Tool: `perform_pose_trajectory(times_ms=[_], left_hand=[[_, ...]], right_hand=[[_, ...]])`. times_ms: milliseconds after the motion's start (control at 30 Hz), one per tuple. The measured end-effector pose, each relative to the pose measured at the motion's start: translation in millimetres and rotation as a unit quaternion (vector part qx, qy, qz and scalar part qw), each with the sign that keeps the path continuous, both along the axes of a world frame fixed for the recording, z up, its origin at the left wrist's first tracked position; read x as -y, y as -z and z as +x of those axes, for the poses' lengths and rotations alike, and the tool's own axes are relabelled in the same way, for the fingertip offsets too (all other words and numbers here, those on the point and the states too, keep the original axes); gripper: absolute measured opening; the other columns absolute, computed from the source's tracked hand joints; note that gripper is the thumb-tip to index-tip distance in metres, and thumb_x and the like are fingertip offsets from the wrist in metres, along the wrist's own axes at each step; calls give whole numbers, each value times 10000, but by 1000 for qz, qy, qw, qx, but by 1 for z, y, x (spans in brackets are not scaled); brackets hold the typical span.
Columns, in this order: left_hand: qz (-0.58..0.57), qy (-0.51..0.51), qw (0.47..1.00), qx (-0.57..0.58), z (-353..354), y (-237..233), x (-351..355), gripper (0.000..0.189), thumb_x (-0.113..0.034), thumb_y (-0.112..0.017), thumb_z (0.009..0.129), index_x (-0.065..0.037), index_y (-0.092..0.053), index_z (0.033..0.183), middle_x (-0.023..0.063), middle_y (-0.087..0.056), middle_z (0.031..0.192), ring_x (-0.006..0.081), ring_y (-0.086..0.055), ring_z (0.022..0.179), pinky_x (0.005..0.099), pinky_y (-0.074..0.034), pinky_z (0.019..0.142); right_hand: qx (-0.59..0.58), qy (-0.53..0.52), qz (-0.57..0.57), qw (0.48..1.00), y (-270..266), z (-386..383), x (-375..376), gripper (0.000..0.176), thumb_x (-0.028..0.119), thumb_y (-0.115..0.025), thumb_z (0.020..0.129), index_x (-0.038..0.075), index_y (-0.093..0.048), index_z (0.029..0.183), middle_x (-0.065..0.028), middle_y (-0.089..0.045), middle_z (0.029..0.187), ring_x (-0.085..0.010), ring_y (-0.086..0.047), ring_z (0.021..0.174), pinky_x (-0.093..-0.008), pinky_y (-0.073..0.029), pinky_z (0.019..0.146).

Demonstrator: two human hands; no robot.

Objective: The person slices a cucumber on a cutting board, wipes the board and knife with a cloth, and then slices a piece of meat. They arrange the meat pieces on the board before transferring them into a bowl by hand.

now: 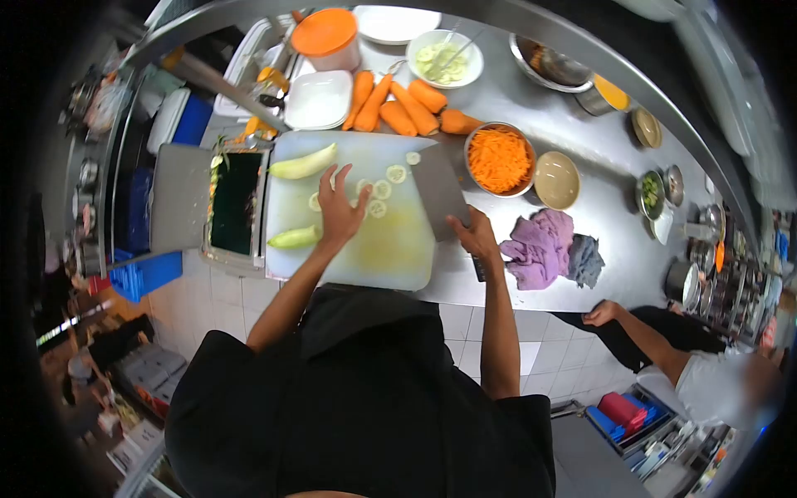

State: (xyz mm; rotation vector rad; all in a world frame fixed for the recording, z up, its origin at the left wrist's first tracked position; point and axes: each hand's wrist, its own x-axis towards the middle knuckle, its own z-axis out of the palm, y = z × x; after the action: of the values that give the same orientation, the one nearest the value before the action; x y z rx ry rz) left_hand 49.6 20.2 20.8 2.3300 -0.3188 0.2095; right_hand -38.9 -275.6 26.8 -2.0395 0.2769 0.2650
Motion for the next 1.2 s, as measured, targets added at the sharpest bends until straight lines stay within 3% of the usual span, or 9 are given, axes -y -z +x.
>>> perform_pose_trajectory(times_ms=[67,167,367,467,533,800,900,1000,1200], left_hand=[[68,-88,994,10,-23,8,0,727,-451,-652,908,-22,-394,1437,297,-305,1455,466,-297,1366,622,-203,1117],[93,-110,989,-33,-28,16,-4,785,-456,-624,928,-17,-298,1492,330,-181,1511,495,-138,1438,639,-100,1148],[42,-82,996,-10,-13,30,-2,778,-491,-636,910,-19,-366,1466,294,-211,1527,453,-179,1449,631,-81,1166],[26,-81,996,-16,-15,24,-2,784,-506,-645,898,-22,-387,1459,276,-229,1537,438,-198,1454,628,-81,1169],[26,-76,997,-18,-16,20,-2,789,-508,-647,895,-22,-387,1460,275,-244,1534,439,-202,1454,628,-82,1169],[-1,-39,999,-16,-17,26,-9,819,-531,-624,894,-1,-376,1467,295,-303,1514,445,-240,1445,619,-101,1168],[-25,-23,999,20,-20,28,-12,779,-504,-602,921,-8,-371,1475,296,-297,1521,449,-249,1442,615,-123,1168],[-26,17,999,18,-27,19,-11,708,-459,-565,959,-16,-375,1476,299,-299,1521,451,-259,1439,615,-142,1167],[53,108,990,68,-7,-21,41,610,-414,-501,999,-22,-407,1457,309,-307,1512,453,-291,1422,636,-154,1153]], right_hand=[[-13,18,65,998,3,-2,-8,378,244,-681,929,-25,-626,1188,-131,-716,959,-167,-648,835,-336,-523,767],[-48,3,71,996,1,-2,-21,366,216,-688,925,-30,-625,1189,-135,-716,996,-172,-652,905,-334,-520,826],[-20,-23,28,999,4,-12,-73,369,195,-683,933,-52,-605,1197,-143,-708,1066,-174,-642,972,-330,-501,892],[-53,-16,5,998,-7,-16,-112,397,200,-697,916,-54,-595,1204,-186,-703,1076,-258,-667,986,-359,-498,906],[30,-25,-64,997,-6,-20,-135,380,211,-699,902,-41,-588,1164,-256,-687,1038,-392,-680,963,-414,-525,848],[38,18,-76,996,-1,-32,-194,374,211,-697,896,-47,-586,1141,-281,-674,1022,-446,-660,951,-440,-520,841],[-26,28,-73,997,-11,-35,-210,359,197,-692,899,-54,-587,1132,-278,-676,1008,-439,-660,936,-428,-516,844],[64,43,-23,997,4,-49,-209,337,173,-681,906,-59,-585,1131,-250,-692,978,-393,-676,881,-423,-517,819],[-92,166,145,971,-56,-44,-181,252,153,-639,954,-28,-570,1115,-83,-639,713,-137,-552,476,-312,-448,458]])
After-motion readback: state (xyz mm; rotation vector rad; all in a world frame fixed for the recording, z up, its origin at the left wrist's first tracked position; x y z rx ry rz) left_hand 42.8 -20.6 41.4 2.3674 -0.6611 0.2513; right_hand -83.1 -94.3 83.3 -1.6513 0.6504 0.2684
